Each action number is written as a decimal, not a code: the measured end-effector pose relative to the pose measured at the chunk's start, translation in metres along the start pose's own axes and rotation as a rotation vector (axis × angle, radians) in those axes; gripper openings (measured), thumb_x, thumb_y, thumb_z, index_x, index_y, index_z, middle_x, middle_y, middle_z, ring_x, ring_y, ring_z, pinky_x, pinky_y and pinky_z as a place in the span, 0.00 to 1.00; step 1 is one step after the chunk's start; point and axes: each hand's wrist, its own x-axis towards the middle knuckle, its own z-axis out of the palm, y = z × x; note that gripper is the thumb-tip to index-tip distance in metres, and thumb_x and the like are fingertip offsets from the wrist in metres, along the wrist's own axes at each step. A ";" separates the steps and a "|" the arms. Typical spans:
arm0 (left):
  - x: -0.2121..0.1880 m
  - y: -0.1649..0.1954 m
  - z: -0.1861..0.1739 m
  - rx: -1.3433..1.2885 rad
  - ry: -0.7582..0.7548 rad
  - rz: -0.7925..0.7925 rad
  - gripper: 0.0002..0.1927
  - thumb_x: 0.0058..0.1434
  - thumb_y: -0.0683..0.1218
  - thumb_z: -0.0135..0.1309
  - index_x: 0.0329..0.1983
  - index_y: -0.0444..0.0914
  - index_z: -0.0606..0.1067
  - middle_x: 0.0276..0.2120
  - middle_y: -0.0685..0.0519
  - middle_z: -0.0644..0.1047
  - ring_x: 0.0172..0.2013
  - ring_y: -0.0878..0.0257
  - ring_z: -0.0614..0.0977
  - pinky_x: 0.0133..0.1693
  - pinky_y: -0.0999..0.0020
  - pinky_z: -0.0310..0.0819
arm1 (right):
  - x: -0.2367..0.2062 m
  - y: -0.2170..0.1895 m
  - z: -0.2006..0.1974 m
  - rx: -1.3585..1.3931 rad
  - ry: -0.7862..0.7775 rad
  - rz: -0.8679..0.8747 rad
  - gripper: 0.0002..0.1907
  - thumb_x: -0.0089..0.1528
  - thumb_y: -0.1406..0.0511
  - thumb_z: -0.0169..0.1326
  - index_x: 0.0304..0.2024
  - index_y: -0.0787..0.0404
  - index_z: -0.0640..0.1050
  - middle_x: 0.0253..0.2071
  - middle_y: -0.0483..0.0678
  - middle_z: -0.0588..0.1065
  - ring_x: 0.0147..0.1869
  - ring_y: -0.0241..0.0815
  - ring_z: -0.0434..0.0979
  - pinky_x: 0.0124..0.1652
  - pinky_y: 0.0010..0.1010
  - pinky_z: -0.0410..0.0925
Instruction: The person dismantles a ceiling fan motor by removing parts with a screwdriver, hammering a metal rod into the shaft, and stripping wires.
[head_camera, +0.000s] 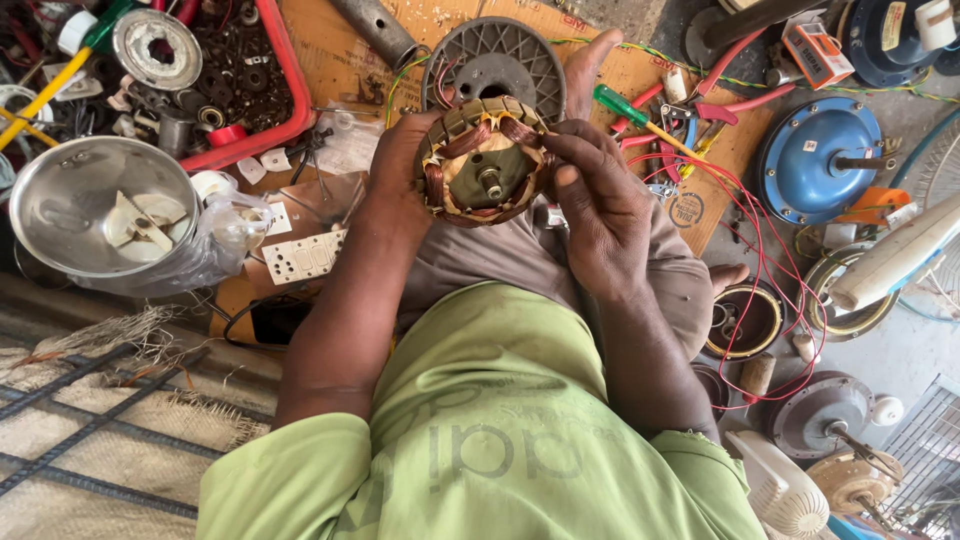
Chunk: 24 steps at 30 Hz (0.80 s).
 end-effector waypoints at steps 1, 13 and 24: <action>0.001 0.000 -0.001 0.004 0.048 0.010 0.11 0.62 0.41 0.55 0.43 0.28 0.78 0.35 0.43 0.83 0.31 0.58 0.86 0.38 0.64 0.83 | -0.002 0.002 0.000 -0.009 0.009 -0.002 0.11 0.76 0.68 0.50 0.58 0.67 0.76 0.60 0.49 0.73 0.55 0.34 0.74 0.53 0.24 0.71; 0.002 0.000 -0.006 0.106 0.113 0.053 0.08 0.60 0.38 0.58 0.41 0.30 0.81 0.33 0.46 0.83 0.30 0.61 0.85 0.36 0.66 0.82 | 0.000 0.001 0.006 0.223 0.135 0.192 0.15 0.73 0.66 0.54 0.59 0.70 0.77 0.57 0.48 0.74 0.50 0.32 0.73 0.50 0.22 0.68; -0.007 0.003 0.006 0.057 0.033 -0.021 0.14 0.67 0.48 0.55 0.41 0.30 0.80 0.34 0.45 0.83 0.31 0.59 0.85 0.34 0.66 0.83 | 0.004 -0.009 0.011 0.134 0.129 0.157 0.12 0.70 0.68 0.60 0.53 0.70 0.79 0.53 0.48 0.74 0.52 0.33 0.75 0.50 0.23 0.73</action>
